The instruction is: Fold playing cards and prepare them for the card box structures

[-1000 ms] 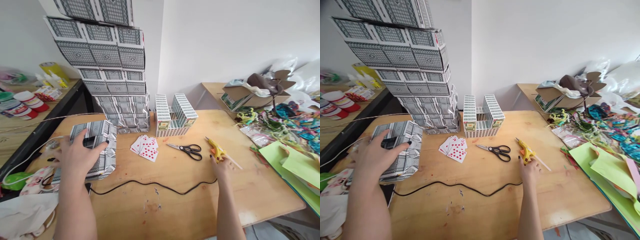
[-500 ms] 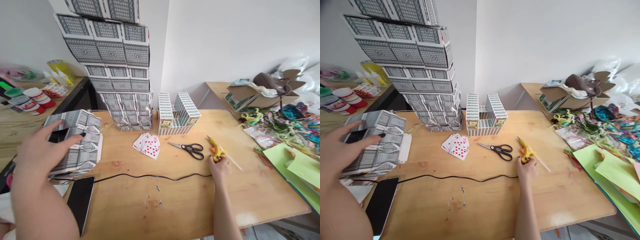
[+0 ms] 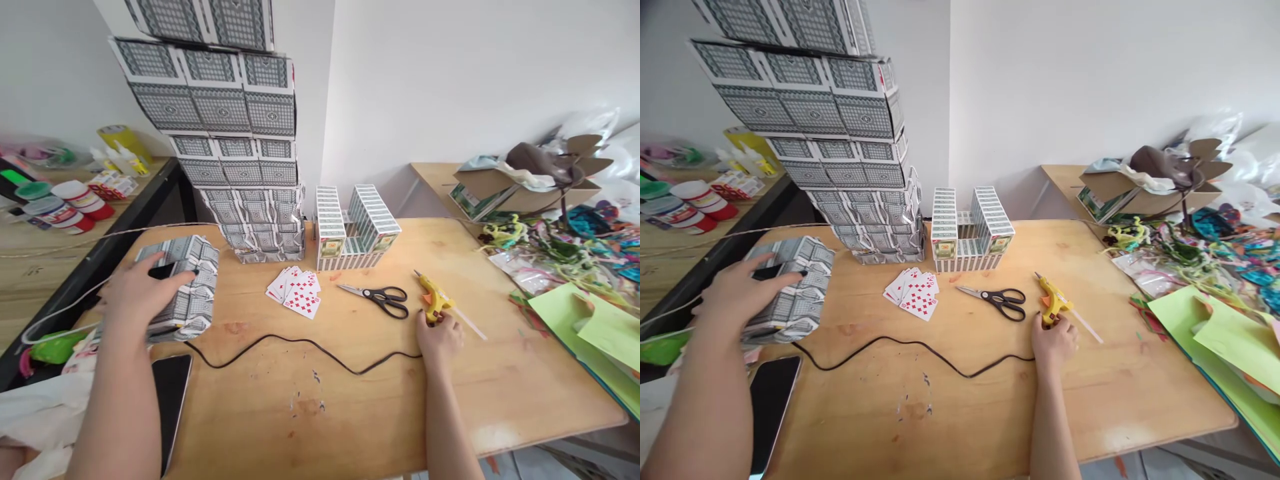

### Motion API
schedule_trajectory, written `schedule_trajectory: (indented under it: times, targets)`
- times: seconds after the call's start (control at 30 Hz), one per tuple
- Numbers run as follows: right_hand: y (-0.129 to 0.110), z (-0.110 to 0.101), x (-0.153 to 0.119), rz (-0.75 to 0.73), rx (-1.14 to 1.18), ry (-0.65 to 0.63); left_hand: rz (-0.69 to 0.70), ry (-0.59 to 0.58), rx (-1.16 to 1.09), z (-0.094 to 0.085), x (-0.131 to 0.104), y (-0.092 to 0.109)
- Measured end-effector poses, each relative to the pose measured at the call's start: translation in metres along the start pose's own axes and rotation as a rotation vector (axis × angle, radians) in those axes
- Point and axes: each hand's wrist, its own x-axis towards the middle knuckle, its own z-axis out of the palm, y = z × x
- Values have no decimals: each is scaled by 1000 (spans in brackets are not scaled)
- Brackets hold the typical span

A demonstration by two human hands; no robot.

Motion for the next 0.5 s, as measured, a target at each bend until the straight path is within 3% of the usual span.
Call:
schedule_trajectory:
  times: [0.27, 0.5]
  targets:
    - [1, 0, 0, 0, 21, -9, 50, -17, 98, 23, -8, 5]
    - [0, -1, 0, 6, 50, -11, 80, 2, 102, 12, -5, 10]
